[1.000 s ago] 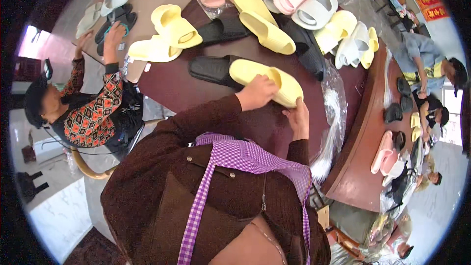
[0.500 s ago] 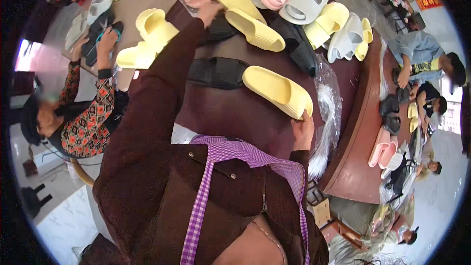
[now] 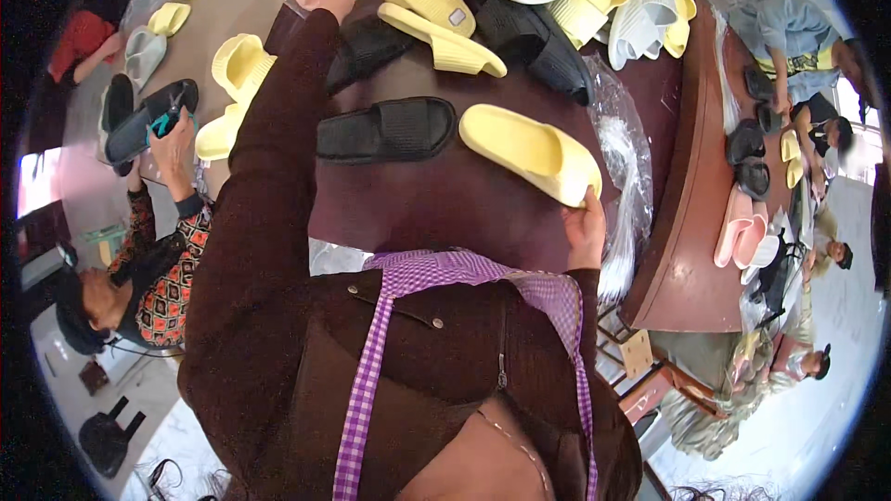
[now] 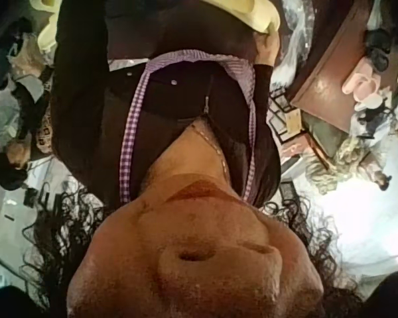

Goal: The person pairs slide slippers together, threading plastic fasteners through each pair by hand and placing the connected slippers aside on the table.

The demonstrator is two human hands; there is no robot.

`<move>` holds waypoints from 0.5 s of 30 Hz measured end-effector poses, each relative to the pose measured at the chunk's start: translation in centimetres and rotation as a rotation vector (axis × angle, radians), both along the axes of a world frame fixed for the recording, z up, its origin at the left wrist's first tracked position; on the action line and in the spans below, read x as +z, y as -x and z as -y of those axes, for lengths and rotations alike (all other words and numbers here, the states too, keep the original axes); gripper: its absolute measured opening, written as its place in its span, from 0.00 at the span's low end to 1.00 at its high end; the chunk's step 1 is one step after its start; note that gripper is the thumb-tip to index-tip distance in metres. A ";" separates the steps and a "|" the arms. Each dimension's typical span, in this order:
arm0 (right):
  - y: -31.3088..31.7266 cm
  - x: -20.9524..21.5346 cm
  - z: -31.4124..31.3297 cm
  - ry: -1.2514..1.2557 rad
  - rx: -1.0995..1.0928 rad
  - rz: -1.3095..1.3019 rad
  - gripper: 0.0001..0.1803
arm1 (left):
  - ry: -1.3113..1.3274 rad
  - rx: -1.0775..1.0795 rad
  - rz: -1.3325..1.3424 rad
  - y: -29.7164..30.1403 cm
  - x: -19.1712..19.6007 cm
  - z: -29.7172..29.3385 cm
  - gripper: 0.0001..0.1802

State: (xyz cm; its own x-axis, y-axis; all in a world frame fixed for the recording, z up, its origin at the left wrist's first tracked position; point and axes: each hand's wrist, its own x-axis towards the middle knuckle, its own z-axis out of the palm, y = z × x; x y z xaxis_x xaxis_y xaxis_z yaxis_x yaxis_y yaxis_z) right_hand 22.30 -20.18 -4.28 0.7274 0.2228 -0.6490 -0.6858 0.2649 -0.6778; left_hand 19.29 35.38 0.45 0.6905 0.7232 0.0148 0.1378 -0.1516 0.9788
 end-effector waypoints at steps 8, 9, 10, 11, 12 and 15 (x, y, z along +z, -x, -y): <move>-1.7 3.1 -2.2 0.056 0.149 0.169 0.17 | -0.759 -0.109 0.100 1.1 16.6 9.1 0.22; -2.0 3.4 -1.7 0.087 0.195 0.217 0.17 | -0.931 -0.111 0.097 1.1 17.0 10.1 0.23; -2.5 3.6 -1.8 0.110 0.253 0.262 0.16 | -1.110 -0.102 0.081 1.2 17.7 10.9 0.24; -2.8 3.9 -1.6 0.095 0.265 0.272 0.16 | -1.100 -0.271 0.066 1.4 18.2 12.7 0.23; -2.8 4.3 -1.6 0.113 0.267 0.284 0.18 | -1.091 -0.430 0.039 2.1 19.0 14.8 0.23; -3.3 4.7 -1.7 0.143 0.276 0.310 0.20 | -0.995 -0.446 0.002 2.6 15.5 21.0 0.24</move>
State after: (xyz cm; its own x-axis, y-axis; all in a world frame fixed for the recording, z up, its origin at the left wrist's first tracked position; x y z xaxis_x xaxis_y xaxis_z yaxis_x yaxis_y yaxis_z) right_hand 25.64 -18.50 0.38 0.8186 0.3602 -0.4474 -0.4758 -0.0111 -0.8795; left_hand 16.73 14.38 15.98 0.8869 0.0711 0.4564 -0.1278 -0.9118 0.3903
